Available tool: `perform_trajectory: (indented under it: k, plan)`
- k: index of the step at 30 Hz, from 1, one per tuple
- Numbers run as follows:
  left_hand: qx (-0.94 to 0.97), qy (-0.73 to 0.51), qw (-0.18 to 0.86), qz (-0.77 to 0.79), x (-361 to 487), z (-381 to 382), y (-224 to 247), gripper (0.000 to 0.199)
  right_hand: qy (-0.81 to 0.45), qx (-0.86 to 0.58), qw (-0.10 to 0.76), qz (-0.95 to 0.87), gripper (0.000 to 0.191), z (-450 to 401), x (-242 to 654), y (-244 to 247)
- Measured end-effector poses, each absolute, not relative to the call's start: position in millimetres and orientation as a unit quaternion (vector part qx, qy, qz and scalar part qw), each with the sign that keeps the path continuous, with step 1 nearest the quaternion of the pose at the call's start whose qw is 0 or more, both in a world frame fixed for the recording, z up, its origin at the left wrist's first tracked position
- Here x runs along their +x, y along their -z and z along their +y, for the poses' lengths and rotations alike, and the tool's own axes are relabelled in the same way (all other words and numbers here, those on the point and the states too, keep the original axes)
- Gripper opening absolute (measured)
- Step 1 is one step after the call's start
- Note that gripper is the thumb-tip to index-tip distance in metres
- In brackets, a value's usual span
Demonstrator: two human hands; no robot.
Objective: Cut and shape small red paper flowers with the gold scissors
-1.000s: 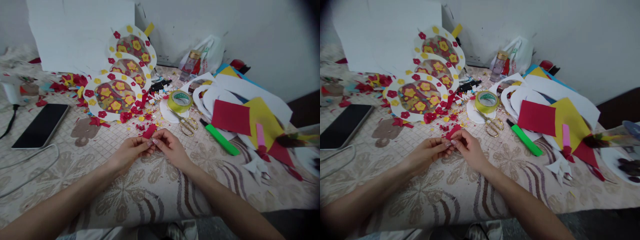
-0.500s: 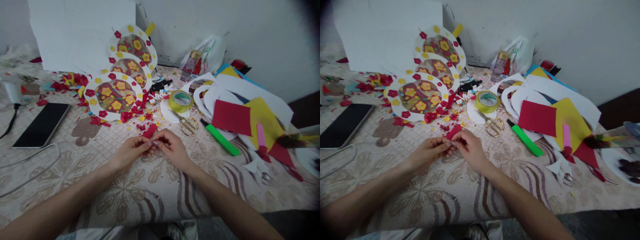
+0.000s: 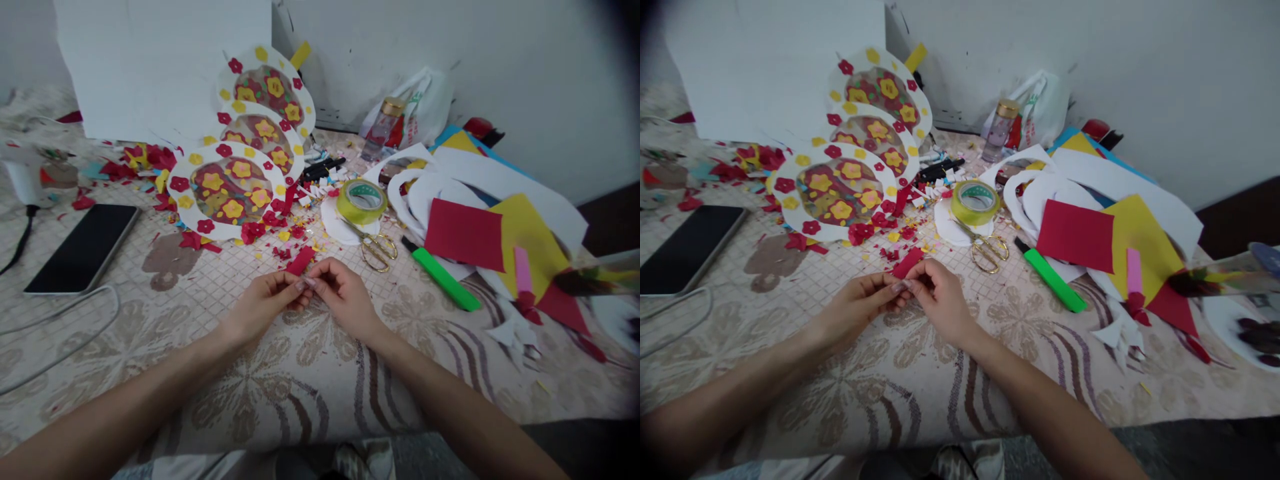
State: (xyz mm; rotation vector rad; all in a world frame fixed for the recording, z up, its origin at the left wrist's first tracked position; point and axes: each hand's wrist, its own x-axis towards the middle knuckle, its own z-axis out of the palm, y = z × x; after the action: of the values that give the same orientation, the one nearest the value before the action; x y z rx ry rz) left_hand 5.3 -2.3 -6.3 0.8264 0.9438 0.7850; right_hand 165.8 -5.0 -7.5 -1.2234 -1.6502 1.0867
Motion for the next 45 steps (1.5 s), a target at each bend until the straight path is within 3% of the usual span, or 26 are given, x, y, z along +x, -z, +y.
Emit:
perform_trajectory:
  k: [16, 25, 32, 38, 45]
  plan:
    - [0.441, -0.331, 0.693, 0.464, 3, 0, 9, 0.013, -0.4, -0.504, 0.369, -0.67, 0.003, -6, 167, 2]
    - [0.452, -0.345, 0.693, 0.444, 1, 0, 4, 0.015, -0.622, -0.434, 0.4, -0.515, 0.018, 0, 167, 7]
    - [0.524, -0.327, 0.629, 0.472, 0, 1, -2, 0.016, -0.544, -0.471, 0.414, -0.558, 0.02, -4, 165, 3]
    - [0.492, -0.326, 0.67, 0.45, 1, 1, 2, 0.016, -0.592, -0.448, 0.381, -0.551, 0.022, -1, 170, 4]
    - [0.534, -0.308, 0.664, 0.424, -1, 3, 0, 0.016, -0.565, -0.465, 0.356, -0.581, 0.022, -4, 168, 2]
